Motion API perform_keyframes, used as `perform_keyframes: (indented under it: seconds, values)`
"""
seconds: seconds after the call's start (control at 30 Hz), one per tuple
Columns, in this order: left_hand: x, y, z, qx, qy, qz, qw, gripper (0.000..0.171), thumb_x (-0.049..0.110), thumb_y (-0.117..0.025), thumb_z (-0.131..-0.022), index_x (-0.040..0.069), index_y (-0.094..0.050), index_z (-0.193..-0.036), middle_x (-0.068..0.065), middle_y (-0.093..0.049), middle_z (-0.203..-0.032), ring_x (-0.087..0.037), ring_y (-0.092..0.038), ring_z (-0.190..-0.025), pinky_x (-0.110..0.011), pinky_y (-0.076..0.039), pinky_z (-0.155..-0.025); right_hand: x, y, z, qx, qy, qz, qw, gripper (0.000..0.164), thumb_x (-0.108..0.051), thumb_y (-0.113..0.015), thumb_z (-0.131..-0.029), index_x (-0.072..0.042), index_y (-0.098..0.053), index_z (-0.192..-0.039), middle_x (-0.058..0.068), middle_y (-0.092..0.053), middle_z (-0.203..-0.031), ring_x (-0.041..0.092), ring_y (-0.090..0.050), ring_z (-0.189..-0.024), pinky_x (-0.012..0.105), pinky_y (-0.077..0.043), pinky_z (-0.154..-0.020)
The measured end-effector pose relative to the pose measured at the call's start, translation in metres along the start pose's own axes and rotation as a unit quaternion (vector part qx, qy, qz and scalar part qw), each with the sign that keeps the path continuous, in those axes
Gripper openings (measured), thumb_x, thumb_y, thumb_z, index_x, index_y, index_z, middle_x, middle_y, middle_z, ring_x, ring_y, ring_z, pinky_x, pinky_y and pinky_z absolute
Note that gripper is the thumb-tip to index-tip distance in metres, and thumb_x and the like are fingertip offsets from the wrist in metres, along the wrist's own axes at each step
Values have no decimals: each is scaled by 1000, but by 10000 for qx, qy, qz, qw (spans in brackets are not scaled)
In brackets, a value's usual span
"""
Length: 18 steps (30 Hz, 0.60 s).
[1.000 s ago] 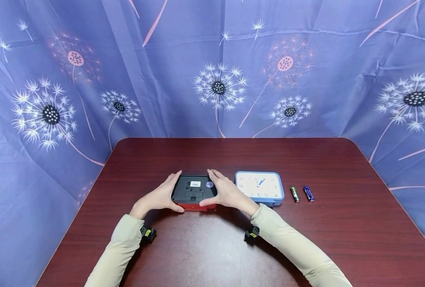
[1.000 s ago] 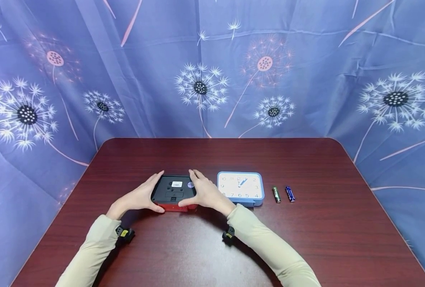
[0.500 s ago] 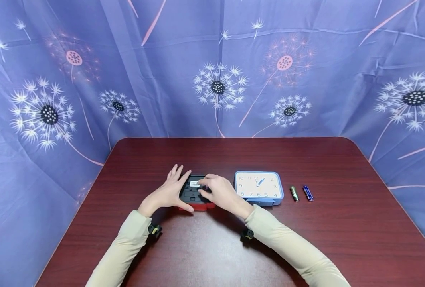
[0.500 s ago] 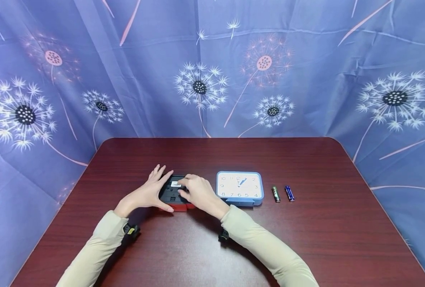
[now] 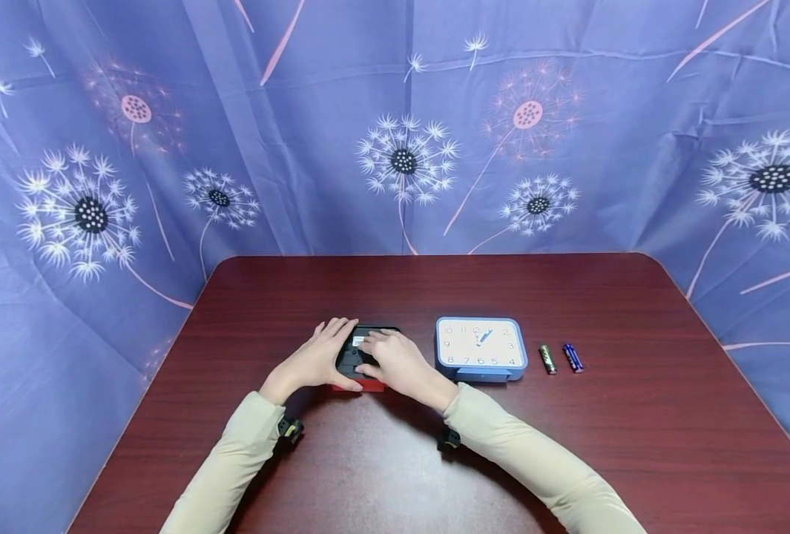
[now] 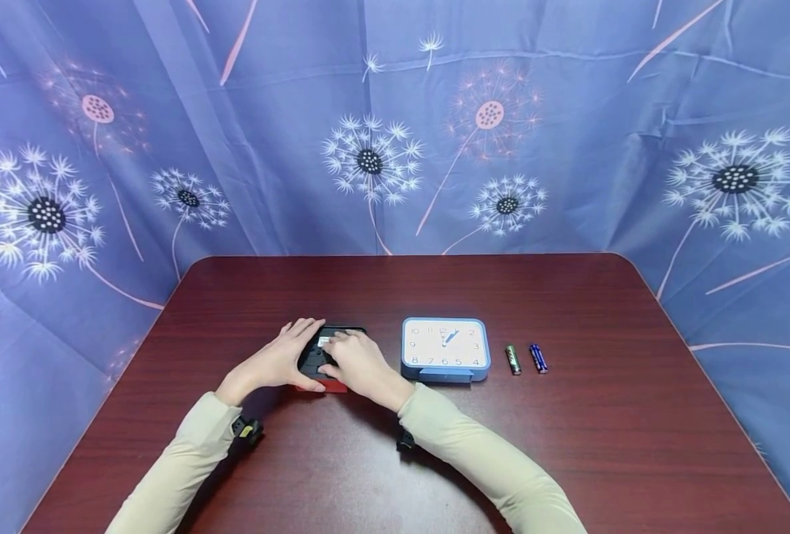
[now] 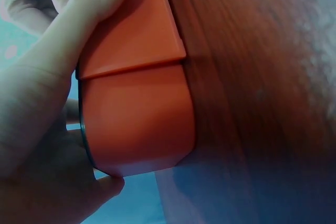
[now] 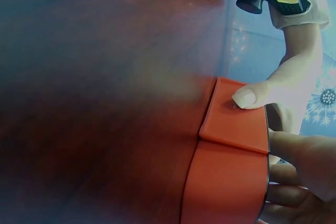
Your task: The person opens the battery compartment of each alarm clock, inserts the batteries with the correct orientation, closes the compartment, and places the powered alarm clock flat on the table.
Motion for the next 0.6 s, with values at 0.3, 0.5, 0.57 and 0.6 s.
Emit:
perform_keyframes:
  seconds: [0.3,0.5,0.57,0.6]
  values:
    - [1,0,0,-41,93,61,9999,115,49,-86,-64,-4,-29,-148,-27,-37,-147,-44,-33,-138,-65,-24,-110,-4,-1,-2,-47,-285,34,9996,31,-38,-69,-87,-13,-75,-103,3,-73,-109,22,-66,-111,37,-50,-98]
    - [1,-1,-1,-93,193,132,9997,115,47,-86,-64,-4,-28,-148,-28,-35,-148,-48,-30,-139,-66,-23,-110,-10,-3,-6,-67,-446,377,9983,25,-38,-70,-85,-15,-75,-93,2,-74,-103,21,-67,-109,35,-54,-88]
    - [1,-2,-1,-106,216,148,9996,114,47,-86,-64,-4,-28,-149,-27,-35,-148,-48,-30,-139,-66,-23,-111,-13,-3,-6,-31,-404,649,9971,26,-39,-69,-85,-15,-75,-91,3,-75,-101,20,-69,-104,33,-54,-86]
    - [0,-3,-1,-99,214,151,9996,114,47,-87,-64,-4,-28,-149,-27,-35,-148,-48,-30,-139,-66,-23,-111,-14,-3,-6,17,-344,823,9960,27,-40,-68,-85,-14,-75,-90,3,-75,-99,20,-69,-102,32,-55,-85]
Point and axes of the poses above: each hand's wrist, its own z-axis away from the middle knuckle, its own y-axis out of the back of the hand, x = y × z, the point moved 2 cm from there along -z, towards the middle knuckle
